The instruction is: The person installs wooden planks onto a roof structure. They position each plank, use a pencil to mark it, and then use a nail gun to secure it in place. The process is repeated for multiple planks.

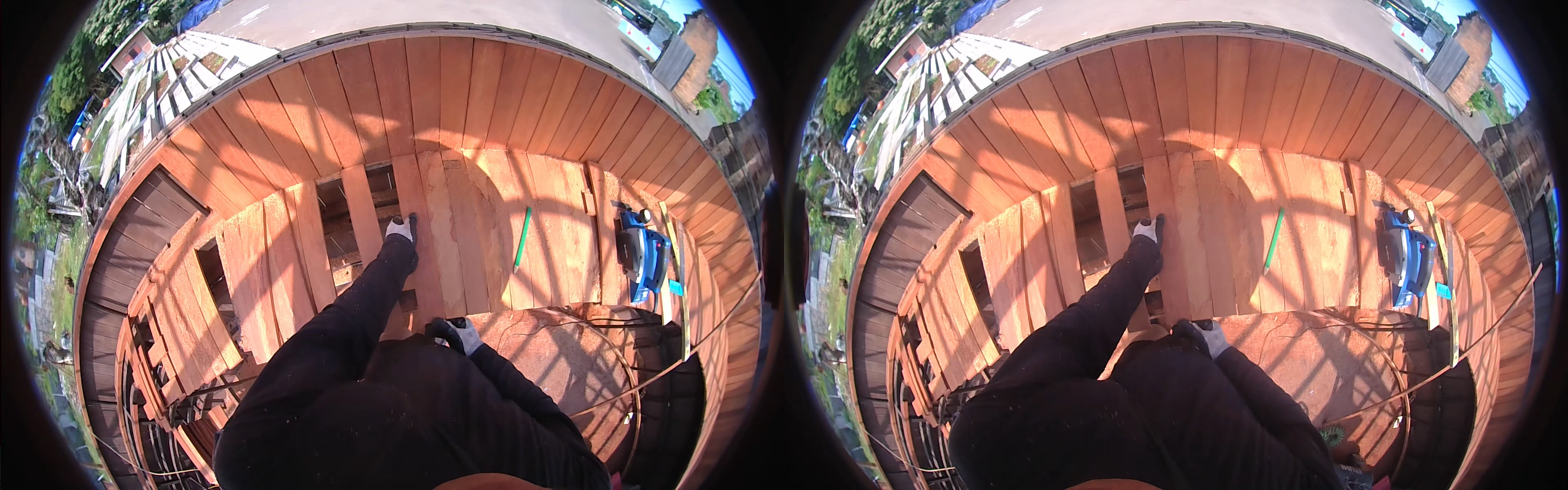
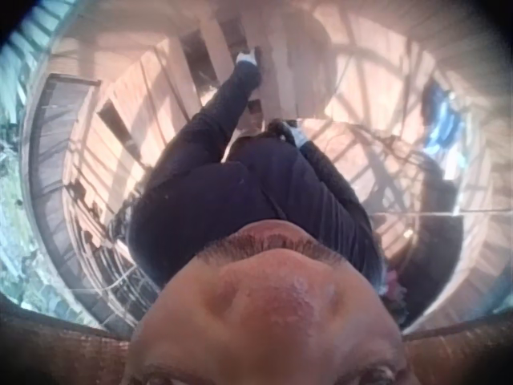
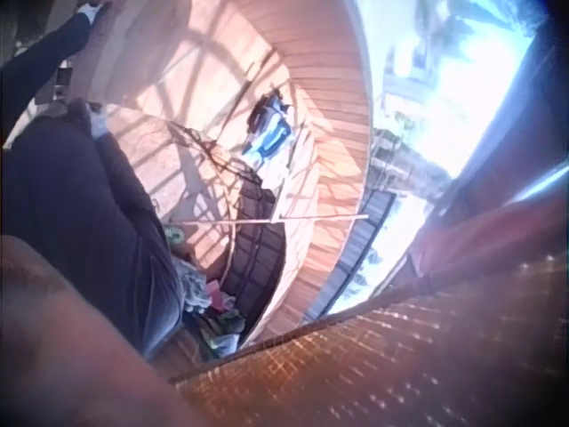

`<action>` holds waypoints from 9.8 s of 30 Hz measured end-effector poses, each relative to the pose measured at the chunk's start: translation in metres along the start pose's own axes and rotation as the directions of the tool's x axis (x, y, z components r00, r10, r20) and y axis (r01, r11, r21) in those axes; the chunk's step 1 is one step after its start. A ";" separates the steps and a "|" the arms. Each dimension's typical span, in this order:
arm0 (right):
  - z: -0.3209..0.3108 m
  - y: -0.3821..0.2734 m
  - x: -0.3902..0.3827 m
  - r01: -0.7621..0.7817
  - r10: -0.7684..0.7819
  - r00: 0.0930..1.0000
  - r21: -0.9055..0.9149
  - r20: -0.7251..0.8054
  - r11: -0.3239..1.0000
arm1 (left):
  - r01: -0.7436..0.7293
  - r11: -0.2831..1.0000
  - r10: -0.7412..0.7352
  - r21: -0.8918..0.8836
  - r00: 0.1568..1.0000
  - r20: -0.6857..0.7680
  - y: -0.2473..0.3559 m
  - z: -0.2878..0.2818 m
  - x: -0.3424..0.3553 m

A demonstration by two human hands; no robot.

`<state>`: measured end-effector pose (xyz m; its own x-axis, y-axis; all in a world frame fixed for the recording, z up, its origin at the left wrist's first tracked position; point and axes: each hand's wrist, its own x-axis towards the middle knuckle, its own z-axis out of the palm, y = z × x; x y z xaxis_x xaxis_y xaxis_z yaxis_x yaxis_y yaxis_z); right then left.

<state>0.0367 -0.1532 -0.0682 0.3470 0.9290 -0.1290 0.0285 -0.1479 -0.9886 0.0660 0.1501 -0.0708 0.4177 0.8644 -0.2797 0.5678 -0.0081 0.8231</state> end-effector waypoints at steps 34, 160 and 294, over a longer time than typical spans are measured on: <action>-0.009 0.010 -0.012 0.013 -0.015 0.966 -0.010 -0.257 1.000 | -0.569 0.546 0.493 0.615 0.811 0.313 0.062 -0.013 -0.067; -0.033 -0.011 -0.099 -0.440 0.376 0.890 -0.269 -0.257 0.857 | -0.051 0.937 0.087 -0.346 0.992 0.091 -0.051 -0.046 -0.034; -0.121 -0.123 0.001 0.155 -0.441 0.848 -0.659 -0.293 0.736 | 0.269 0.840 -0.183 -0.472 0.958 0.220 -0.047 -0.055 -0.048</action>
<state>0.1471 -0.1752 0.0628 0.5565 0.7536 0.3499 0.6928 -0.1884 -0.6961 -0.0195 0.1367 -0.0685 0.4522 0.7192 -0.5276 0.2543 0.4630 0.8491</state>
